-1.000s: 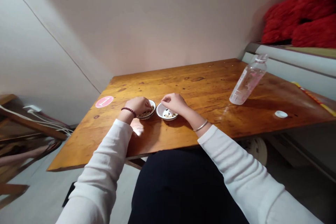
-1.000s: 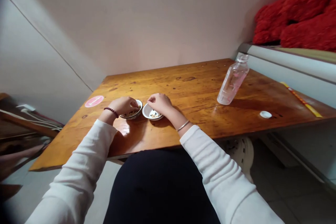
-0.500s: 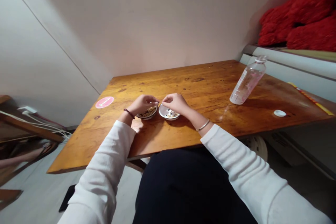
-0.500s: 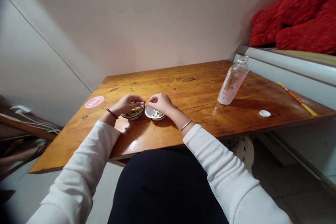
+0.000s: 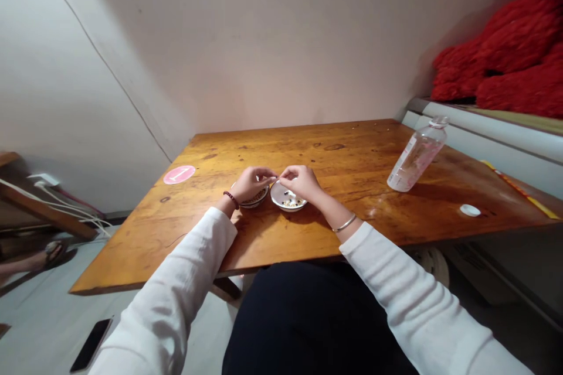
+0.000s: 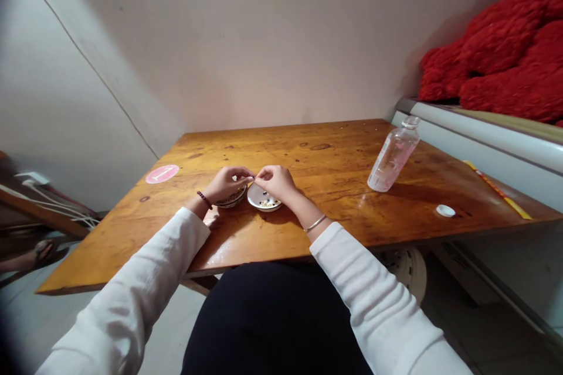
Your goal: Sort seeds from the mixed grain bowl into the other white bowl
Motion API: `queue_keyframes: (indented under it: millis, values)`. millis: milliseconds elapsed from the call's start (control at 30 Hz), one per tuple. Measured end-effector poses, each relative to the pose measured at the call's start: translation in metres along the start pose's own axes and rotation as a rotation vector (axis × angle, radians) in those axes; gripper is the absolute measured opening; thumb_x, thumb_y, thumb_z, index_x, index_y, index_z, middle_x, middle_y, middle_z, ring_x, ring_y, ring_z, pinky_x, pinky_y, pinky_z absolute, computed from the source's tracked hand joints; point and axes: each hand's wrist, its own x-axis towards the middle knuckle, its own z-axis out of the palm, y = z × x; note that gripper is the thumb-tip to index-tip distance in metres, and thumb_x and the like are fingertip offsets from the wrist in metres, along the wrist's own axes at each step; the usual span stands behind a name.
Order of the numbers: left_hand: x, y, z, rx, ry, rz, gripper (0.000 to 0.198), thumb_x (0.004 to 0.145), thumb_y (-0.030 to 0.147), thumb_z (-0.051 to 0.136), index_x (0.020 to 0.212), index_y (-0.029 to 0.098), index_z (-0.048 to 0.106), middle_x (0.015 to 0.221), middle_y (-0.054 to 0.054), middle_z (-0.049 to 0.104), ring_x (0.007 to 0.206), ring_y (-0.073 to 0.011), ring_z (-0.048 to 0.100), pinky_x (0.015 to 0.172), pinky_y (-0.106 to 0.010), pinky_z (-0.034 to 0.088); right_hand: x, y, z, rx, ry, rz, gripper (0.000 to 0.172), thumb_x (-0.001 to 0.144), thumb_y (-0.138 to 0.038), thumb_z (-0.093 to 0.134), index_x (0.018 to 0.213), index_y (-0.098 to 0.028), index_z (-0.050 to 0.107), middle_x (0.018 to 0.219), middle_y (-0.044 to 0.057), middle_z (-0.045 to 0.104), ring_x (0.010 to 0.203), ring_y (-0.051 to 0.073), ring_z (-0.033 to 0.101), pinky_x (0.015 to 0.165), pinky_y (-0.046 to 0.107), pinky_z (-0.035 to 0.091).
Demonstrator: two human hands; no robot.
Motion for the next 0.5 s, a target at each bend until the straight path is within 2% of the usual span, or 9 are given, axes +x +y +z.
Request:
queue_keyframes:
  millis: [233,500]
  values:
    - [0.0001,-0.0012,0.0008,-0.005,-0.008,-0.027,0.041,0.081,0.049,0.056,0.094,0.014,0.073,0.087,-0.005,0.073,0.076,-0.0162,0.058,0.069,-0.025,0.045,0.0016,0.0045,0.0023,0.035,-0.01,-0.024,0.012,0.07,-0.027,0.064,0.069,-0.017,0.071,0.067,0.002,0.071,0.064,0.014,0.064,0.061,0.022,0.047]
    - [0.0003,-0.0044,0.0021,-0.064,-0.047,-0.089,0.048,0.081,0.054,0.054,0.099,0.013,0.072,0.096,-0.007,0.073,0.087,-0.0212,0.063,0.078,-0.028,0.048,0.002,0.0076,0.0056,0.058,-0.02,-0.025,0.016,0.071,-0.033,0.065,0.07,-0.017,0.071,0.068,0.003,0.071,0.065,0.014,0.065,0.061,0.022,0.047]
